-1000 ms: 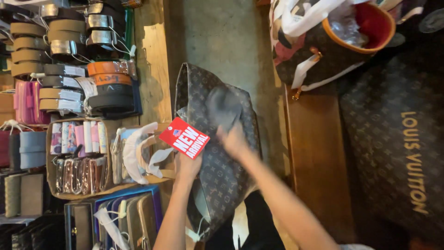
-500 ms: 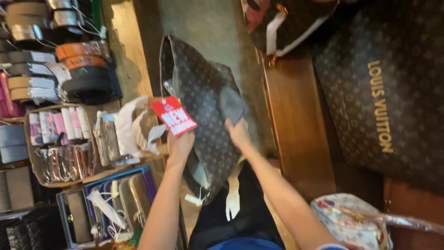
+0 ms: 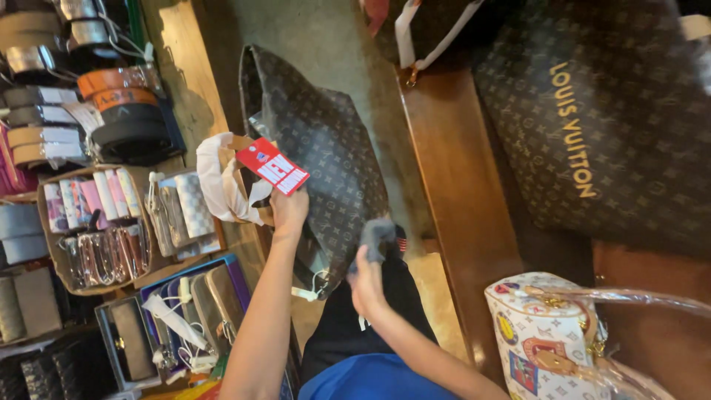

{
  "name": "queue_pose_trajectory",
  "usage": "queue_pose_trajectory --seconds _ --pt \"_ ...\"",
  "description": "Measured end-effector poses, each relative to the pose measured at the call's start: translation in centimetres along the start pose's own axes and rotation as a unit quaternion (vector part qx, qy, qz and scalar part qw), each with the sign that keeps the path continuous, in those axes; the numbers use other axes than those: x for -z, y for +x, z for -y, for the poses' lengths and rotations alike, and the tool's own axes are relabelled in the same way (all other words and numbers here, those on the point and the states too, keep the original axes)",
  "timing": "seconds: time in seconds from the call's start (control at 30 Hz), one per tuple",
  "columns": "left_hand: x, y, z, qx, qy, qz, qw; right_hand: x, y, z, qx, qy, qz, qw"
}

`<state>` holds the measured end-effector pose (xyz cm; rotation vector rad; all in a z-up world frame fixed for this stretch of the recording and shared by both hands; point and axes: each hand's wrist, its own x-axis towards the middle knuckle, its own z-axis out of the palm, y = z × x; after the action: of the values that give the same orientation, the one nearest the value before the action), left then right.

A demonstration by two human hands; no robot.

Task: The recorder is wiping down and organizing designer handbags and accessories in a retail store setting.

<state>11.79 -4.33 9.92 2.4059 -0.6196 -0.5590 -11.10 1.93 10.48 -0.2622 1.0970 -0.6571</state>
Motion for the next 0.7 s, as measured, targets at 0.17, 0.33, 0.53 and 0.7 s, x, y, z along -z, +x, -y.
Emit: queue_pose_trajectory --seconds 0.17,0.33,0.53,0.7 --pt "-3.7 -0.1 1.2 -0.106 -0.077 -0.027 0.991 4.2 0.6 -1.6 0.032 -0.125 0.009 0.992" --pt "-2.4 -3.1 -6.3 -0.19 -0.199 -0.026 0.961 6.1 1.1 2.6 0.132 -0.27 -0.006 0.954" --pt "1.0 -2.8 -5.8 -0.174 -0.31 0.048 0.934 6.9 4.5 6.1 0.209 -0.382 -0.073 0.897" --pt "0.2 0.4 1.0 -0.064 -0.425 0.082 0.899 1.0 2.0 6.9 0.469 -0.618 0.052 0.629"
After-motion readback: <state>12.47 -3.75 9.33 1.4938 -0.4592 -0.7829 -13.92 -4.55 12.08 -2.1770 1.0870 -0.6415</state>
